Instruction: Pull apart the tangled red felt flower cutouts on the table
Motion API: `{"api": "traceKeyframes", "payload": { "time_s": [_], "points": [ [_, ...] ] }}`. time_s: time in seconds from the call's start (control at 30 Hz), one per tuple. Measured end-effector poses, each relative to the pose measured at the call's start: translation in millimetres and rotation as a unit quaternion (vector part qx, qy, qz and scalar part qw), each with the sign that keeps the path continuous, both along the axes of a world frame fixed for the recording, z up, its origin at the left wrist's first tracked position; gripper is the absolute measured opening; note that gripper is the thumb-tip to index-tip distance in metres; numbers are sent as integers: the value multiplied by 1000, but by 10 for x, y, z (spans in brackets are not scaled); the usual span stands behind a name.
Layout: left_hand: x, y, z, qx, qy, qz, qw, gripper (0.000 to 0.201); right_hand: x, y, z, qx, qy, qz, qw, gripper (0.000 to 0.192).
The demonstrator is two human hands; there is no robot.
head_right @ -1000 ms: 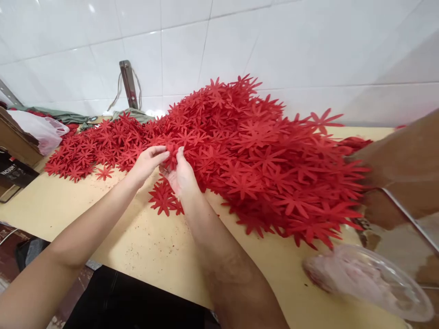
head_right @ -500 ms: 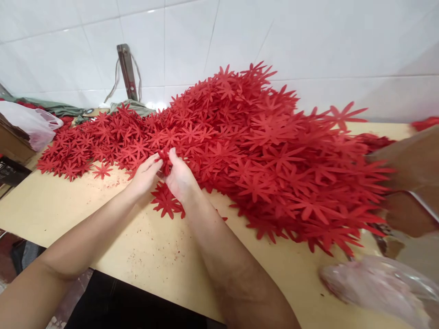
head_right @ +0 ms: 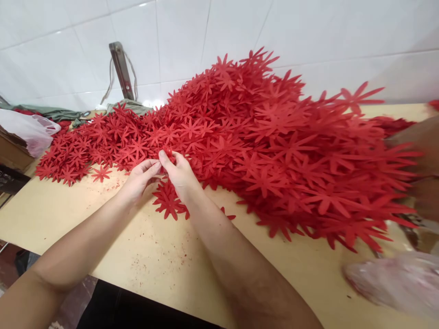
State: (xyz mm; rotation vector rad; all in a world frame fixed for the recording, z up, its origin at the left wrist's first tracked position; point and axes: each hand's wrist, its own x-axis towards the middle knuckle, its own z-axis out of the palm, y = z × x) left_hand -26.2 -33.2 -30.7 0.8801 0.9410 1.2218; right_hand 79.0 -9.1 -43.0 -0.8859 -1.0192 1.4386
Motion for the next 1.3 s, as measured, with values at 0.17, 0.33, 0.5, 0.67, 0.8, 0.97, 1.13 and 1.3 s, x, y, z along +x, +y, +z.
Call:
{"api": "traceKeyframes", "payload": {
  "time_s": [0.17, 0.33, 0.5, 0.67, 0.8, 0.97, 1.13, 1.3],
  "points": [
    [-46, 89, -76, -52, -18, 58, 997, 11, 57, 26, 45, -57, 56, 52, 995, 51],
    [-72, 94, -82, -62, -41, 54, 996, 6, 89, 32, 10, -54, 53, 16, 997, 38],
    [-58, 80, -113, -49, -67, 18, 996, 24, 63, 34, -42, -56, 6, -37, 998, 36],
    [-48, 48, -83, -40, -48, 21, 998, 27, 59, 11, -55, 15, -37, -37, 999, 43],
    [-66, 52, -61, -51, -51, 31, 997, 17, 151, 1, 3, 6, 42, 55, 998, 43],
    [-94, 83, -77, -53, -36, 54, 996, 17, 217, 25, 45, -13, 36, 67, 997, 42],
    [-79, 92, -91, -43, -22, 64, 997, 16, 205, 73, 14, -5, -22, 1, 1000, 32],
    [-42, 73, -85, -32, -23, 70, 997, 15, 217, 115, 3, 24, -101, -73, 992, 23]
  ]
}}
